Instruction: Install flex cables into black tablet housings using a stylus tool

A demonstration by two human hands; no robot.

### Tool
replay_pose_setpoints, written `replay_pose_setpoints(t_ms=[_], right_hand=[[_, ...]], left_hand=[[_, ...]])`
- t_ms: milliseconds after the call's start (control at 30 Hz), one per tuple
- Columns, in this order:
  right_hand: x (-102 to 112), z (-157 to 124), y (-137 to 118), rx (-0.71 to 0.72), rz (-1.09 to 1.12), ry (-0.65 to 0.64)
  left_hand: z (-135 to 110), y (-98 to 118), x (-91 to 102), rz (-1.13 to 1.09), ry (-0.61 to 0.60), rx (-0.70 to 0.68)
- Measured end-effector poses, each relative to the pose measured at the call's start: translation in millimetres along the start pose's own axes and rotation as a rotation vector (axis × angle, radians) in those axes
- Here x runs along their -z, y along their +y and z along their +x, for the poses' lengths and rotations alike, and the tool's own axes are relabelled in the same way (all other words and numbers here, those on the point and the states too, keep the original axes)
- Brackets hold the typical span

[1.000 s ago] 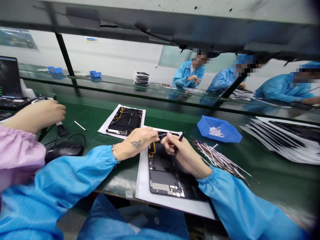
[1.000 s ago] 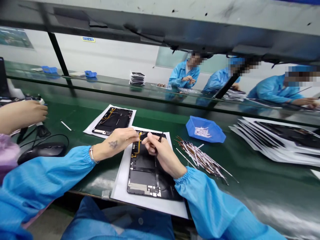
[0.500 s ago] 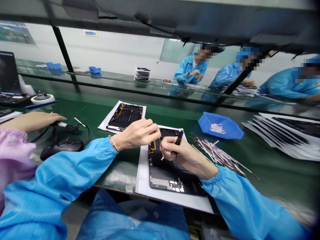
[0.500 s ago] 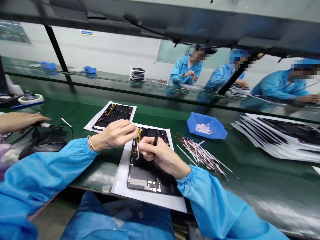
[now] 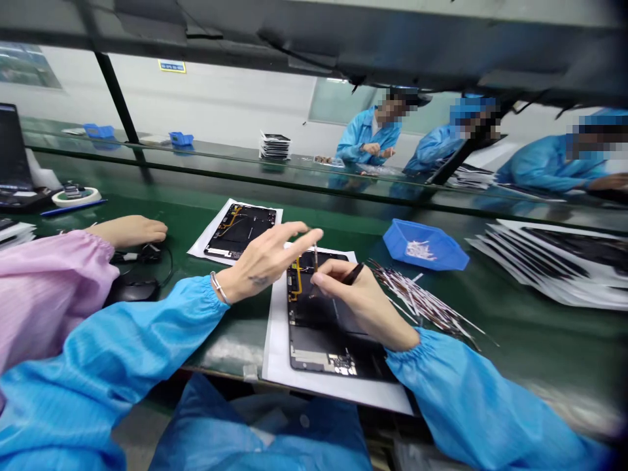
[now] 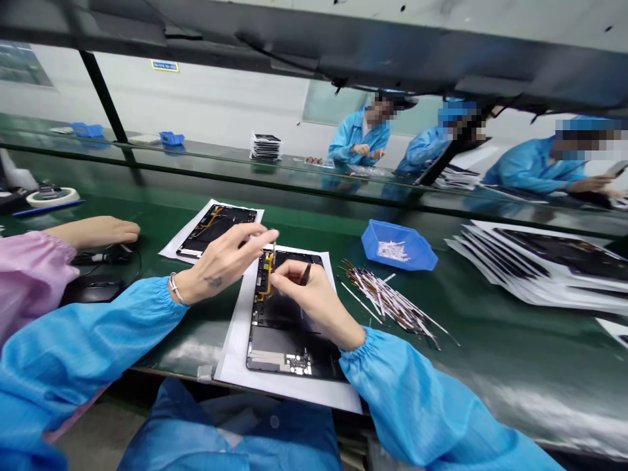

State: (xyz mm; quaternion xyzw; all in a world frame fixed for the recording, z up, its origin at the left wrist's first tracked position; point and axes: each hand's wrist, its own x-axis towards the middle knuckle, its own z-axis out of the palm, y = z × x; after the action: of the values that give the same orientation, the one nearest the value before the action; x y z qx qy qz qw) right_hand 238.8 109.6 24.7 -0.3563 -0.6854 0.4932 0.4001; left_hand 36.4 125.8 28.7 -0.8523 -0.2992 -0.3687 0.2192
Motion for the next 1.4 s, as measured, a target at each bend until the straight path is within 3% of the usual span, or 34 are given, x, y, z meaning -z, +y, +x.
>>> replay_pose_setpoints(t_ms=[100, 167, 267, 400, 533, 933, 1133, 1400], right_hand=[[2, 4, 3, 0.034, -0.088, 0.096], [3, 6, 5, 0.034, -0.107, 0.131], [4, 7, 7, 0.032, -0.103, 0.16], [3, 6, 8, 0.019, -0.141, 0.107], [1, 4, 7, 0.006, -0.182, 0.009], [0, 5, 5, 0.011, -0.18, -0.107], [3, 5, 9, 0.016, -0.236, -0.083], [2, 7, 8, -0.005, -0.282, -0.11]], left_hand=[[0, 11, -2.5, -0.382, -0.125, 0.393], [-1, 18, -5.0, -0.654, -0.212, 0.566], [-4, 21, -12.7, -0.948, -0.201, 0.716], [-5, 18, -21.0, -1.145, -0.175, 0.825], [-3, 21, -16.3, -1.192, -0.208, 0.831], [-2, 24, -5.9, -1.056, -0.115, 0.745], [1, 20, -1.4, -0.926, -0.274, 0.65], [-2, 17, -0.9, -0.745, -0.291, 0.504]])
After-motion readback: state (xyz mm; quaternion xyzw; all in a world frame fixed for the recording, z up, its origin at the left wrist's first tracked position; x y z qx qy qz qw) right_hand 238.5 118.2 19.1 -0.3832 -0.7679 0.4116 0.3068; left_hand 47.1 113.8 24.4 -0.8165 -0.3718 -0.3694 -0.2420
